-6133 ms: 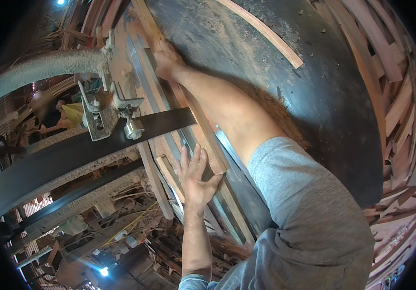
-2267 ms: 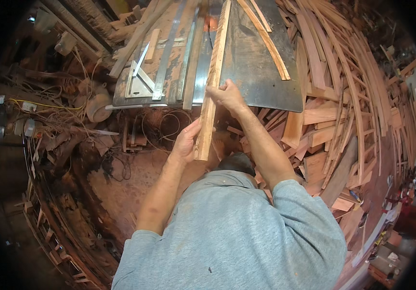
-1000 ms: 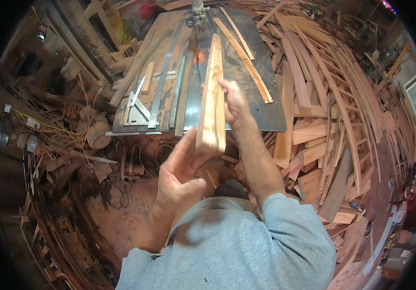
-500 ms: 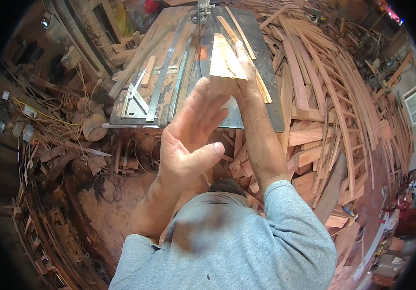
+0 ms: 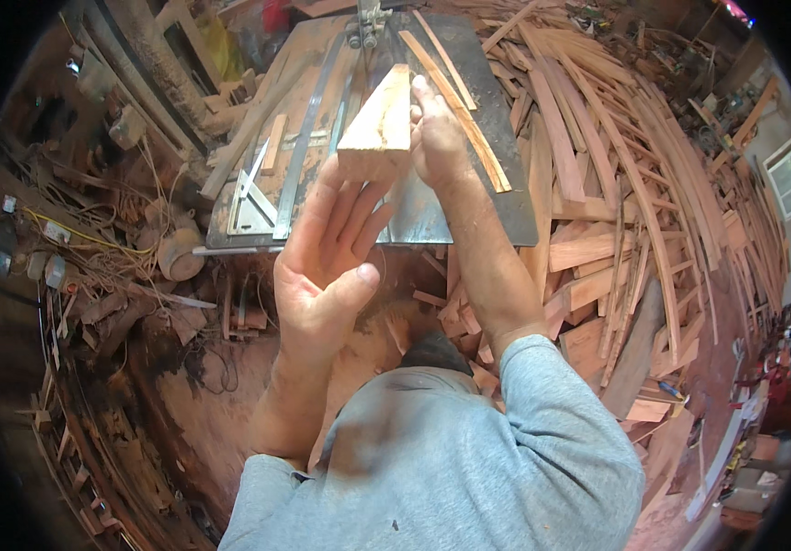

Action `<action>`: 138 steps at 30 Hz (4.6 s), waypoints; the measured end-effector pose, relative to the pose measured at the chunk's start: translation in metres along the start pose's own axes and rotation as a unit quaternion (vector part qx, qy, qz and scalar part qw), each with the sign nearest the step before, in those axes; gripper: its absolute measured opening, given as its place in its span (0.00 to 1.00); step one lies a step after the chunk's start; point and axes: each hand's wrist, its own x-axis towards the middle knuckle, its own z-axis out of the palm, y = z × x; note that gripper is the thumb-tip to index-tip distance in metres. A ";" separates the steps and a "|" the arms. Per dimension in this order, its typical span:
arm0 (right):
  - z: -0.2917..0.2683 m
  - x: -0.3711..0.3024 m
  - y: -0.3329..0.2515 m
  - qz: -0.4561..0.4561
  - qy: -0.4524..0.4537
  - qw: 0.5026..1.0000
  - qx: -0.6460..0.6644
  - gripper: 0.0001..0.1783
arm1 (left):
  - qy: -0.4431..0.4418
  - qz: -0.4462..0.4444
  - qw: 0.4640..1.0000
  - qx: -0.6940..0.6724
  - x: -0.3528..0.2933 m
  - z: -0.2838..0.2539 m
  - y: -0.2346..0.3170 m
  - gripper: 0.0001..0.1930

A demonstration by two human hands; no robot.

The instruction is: The person repeatedly picks up wooden planks and feeds them through a table saw to cut them into smaller pieces. After each cut, the person sets the pieces aside and retrieves another plank to continue the process.

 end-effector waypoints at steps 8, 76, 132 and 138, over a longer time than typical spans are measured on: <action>-0.054 0.014 0.040 -0.069 -0.003 0.961 -0.269 0.16 | 0.132 -0.004 0.982 0.135 -0.011 0.003 -0.001 0.32; -0.003 -0.009 0.008 -0.153 -0.015 0.968 -0.196 0.29 | 0.171 0.236 0.881 0.372 0.027 0.017 -0.033 0.15; -0.141 0.076 0.184 -0.080 0.143 0.717 -0.677 0.32 | 0.149 -0.442 0.885 -0.010 -0.085 -0.090 -0.290 0.26; -0.167 0.071 0.158 0.027 0.340 0.823 -0.455 0.35 | 0.134 -0.396 0.786 0.455 -0.082 -0.099 -0.137 0.18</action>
